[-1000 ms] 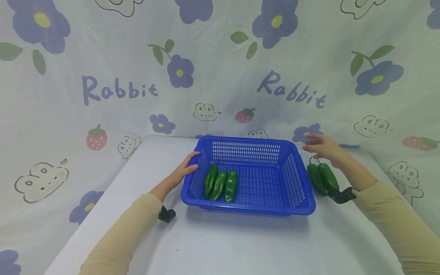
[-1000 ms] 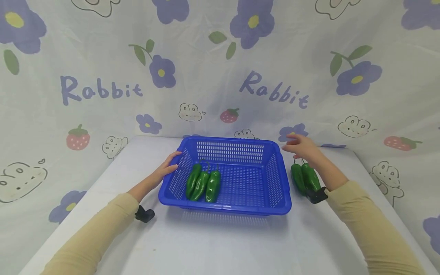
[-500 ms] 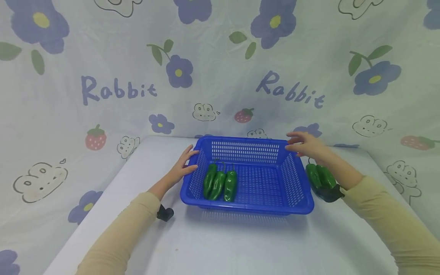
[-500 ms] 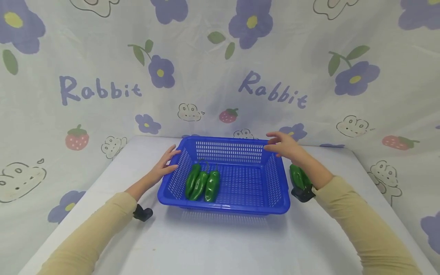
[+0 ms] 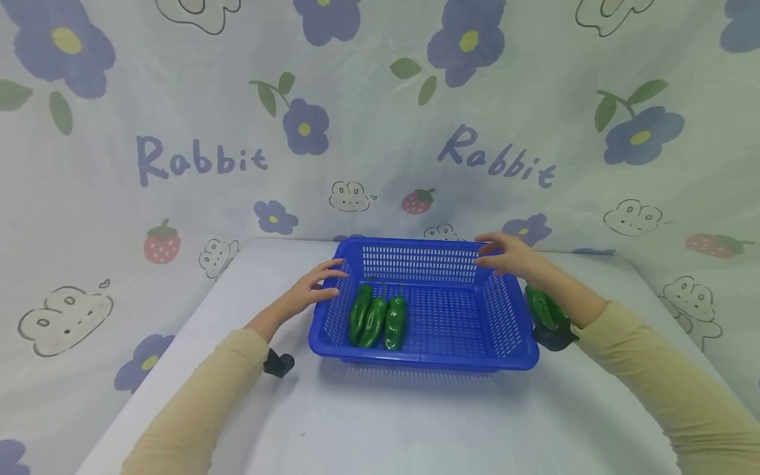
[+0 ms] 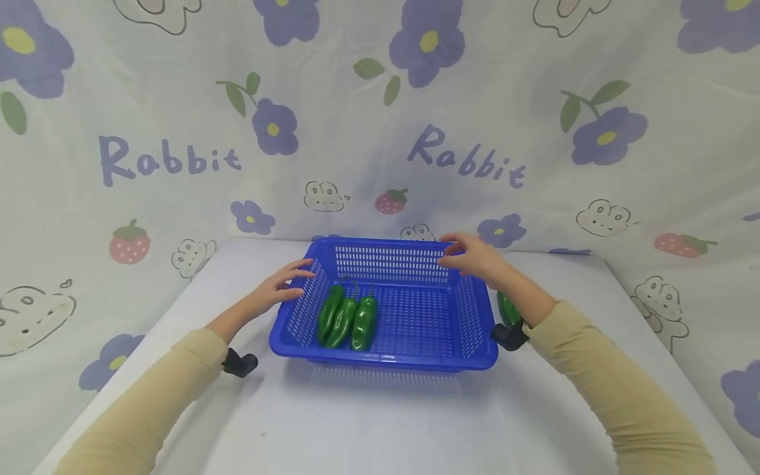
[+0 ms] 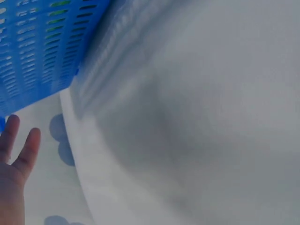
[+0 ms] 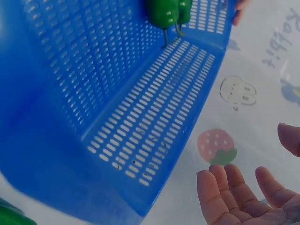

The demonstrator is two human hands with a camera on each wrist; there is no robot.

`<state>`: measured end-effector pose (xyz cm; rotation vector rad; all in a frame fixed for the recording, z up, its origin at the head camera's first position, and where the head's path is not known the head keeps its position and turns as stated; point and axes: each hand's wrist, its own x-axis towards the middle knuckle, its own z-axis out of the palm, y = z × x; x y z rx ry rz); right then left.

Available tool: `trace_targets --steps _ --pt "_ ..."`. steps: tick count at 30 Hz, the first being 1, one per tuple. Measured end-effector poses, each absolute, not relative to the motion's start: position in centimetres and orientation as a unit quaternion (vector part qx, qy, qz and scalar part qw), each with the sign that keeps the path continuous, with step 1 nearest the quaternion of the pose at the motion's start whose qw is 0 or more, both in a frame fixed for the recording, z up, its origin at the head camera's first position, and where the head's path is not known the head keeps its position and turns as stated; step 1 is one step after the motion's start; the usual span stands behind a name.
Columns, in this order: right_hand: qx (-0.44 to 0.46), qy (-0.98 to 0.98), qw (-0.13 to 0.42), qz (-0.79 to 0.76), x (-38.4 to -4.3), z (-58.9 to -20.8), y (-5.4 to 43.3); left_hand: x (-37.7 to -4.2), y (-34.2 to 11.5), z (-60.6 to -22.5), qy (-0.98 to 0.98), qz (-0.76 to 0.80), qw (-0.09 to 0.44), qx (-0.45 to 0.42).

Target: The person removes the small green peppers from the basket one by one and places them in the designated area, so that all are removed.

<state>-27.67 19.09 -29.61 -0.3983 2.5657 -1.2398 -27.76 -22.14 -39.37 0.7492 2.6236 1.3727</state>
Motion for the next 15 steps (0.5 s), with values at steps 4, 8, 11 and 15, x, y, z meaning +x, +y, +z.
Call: trace_targets --steps 4,8,11,15 --pt "-0.138 0.885 0.140 -0.423 -27.5 -29.7 18.3 -26.7 -21.7 -38.2 0.861 0.441 0.043 0.250" --pt "-0.147 0.878 0.156 -0.429 -27.4 -30.0 17.4 -26.7 -21.6 -38.7 0.856 0.454 0.037 0.245" --pt "-0.152 0.868 0.176 -0.438 -27.5 -30.2 16.7 -27.5 -22.1 -40.2 0.852 0.460 0.025 0.250" --pt "-0.155 0.856 0.202 -0.449 -27.8 -30.9 15.5 -27.4 -22.1 -40.5 0.848 0.464 0.016 0.255"
